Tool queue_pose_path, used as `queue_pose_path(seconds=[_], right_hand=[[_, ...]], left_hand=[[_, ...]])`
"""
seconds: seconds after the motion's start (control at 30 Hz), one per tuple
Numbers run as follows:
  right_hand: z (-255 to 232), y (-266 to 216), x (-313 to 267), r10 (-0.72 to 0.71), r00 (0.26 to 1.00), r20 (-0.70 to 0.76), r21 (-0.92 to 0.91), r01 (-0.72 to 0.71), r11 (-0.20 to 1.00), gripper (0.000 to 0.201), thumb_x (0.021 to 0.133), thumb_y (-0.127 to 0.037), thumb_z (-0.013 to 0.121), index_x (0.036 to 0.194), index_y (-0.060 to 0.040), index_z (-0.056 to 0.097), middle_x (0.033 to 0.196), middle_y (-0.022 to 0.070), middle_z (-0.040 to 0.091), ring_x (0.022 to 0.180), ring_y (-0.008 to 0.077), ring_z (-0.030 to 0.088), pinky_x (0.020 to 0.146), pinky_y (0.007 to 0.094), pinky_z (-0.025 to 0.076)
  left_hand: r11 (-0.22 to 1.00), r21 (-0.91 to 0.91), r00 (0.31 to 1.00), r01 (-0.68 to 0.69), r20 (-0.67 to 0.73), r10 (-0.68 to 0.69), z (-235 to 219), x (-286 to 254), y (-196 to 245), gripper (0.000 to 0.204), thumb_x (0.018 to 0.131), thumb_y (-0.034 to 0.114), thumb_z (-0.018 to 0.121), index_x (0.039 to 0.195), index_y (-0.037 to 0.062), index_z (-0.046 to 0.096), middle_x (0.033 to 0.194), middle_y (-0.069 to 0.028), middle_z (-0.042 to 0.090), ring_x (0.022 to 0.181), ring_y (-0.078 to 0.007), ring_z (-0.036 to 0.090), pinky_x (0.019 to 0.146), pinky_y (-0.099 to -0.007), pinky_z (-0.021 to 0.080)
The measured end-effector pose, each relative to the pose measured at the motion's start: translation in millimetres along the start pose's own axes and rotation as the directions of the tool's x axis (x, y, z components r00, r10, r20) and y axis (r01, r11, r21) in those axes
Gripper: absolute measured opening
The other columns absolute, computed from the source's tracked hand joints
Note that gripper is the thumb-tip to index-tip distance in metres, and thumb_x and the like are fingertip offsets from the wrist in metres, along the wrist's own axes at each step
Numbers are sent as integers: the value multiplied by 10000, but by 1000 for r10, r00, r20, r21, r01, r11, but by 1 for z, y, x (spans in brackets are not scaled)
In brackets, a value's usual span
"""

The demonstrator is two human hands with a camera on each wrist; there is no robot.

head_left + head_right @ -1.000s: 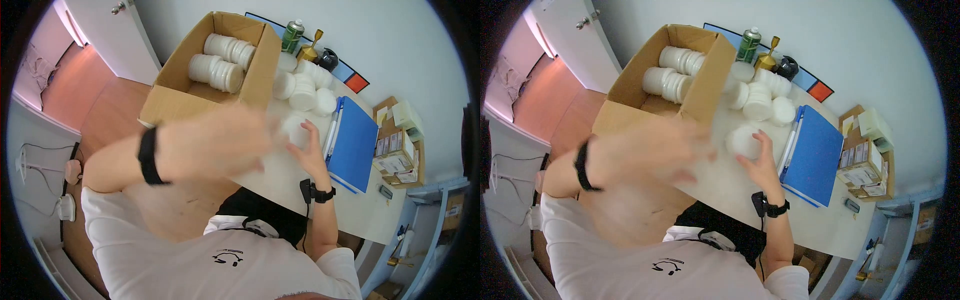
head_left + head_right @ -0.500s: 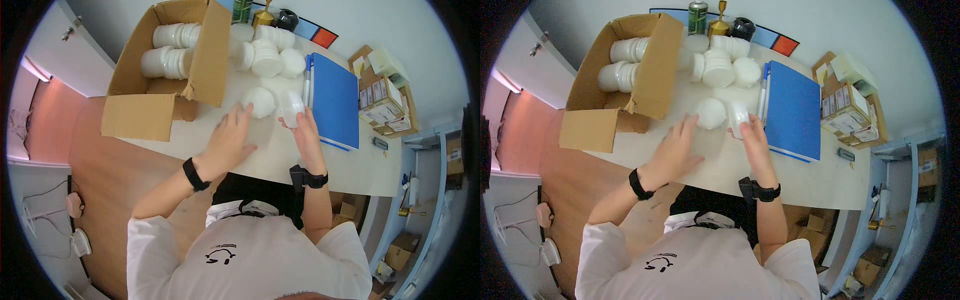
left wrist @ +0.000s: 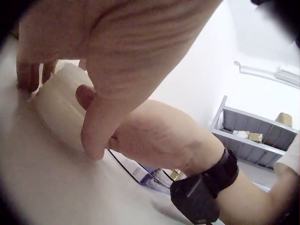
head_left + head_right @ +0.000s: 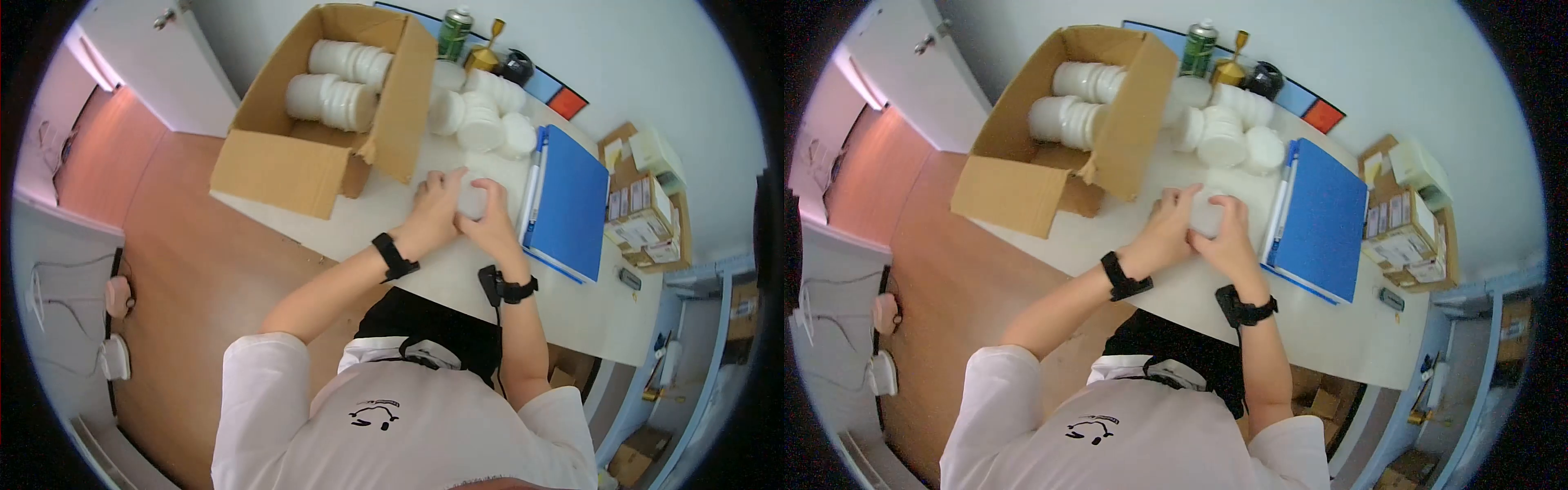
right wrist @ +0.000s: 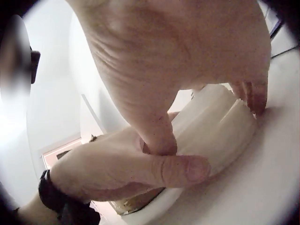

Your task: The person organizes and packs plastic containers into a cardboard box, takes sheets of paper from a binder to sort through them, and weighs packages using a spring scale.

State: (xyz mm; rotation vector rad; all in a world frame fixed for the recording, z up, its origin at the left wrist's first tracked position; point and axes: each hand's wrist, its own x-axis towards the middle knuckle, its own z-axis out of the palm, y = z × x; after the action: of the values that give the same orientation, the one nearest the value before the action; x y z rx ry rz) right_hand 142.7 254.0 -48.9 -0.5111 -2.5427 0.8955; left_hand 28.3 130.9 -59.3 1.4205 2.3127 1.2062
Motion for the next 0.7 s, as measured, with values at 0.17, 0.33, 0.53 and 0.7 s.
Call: queue_pose_path(seconds=[0.17, 0.33, 0.53, 0.7], right_hand=[[-23, -25, -13, 384, 886, 261, 407, -462, 788, 648, 799, -224, 807, 1306, -24, 458, 1220, 147, 513, 1212, 238, 470, 1054, 381, 390], [-25, -50, -41, 300, 924, 237, 729, -373, 573, 717, 804, -218, 817, 1358, -9, 413, 1291, 96, 500, 1284, 190, 432, 1114, 333, 313], [-36, -140, -41, -15, 995, 103, 779, -72, 622, 950, 759, -316, 902, 1448, -37, 310, 1479, 149, 391, 1413, 271, 368, 1172, 422, 309], [-31, -127, -20, -201, 979, -38, 647, 178, 742, 890, 848, -307, 834, 1495, -50, 279, 1565, 220, 316, 1393, 343, 432, 1162, 504, 342]], left_hand=[[931, -357, 997, -75, -8, 77, -1, -9, 13, 904, 687, 66, 853, 1452, 39, 371, 1356, -340, 385, 1165, -555, 510, 957, -483, 515], [961, -153, 973, -230, -7, 231, -69, -31, 64, 814, 719, 14, 808, 1427, 58, 410, 1361, -315, 401, 1160, -524, 534, 936, -485, 528], [965, 76, 961, -249, 145, 237, -200, -52, 118, 663, 681, 35, 817, 1277, 109, 536, 1354, -218, 473, 1177, -436, 564, 918, -455, 534], [868, 379, 940, -321, 16, 341, -293, 0, 101, 684, 615, 86, 853, 1225, 85, 546, 1182, -152, 588, 1032, -331, 617, 898, -380, 517]])
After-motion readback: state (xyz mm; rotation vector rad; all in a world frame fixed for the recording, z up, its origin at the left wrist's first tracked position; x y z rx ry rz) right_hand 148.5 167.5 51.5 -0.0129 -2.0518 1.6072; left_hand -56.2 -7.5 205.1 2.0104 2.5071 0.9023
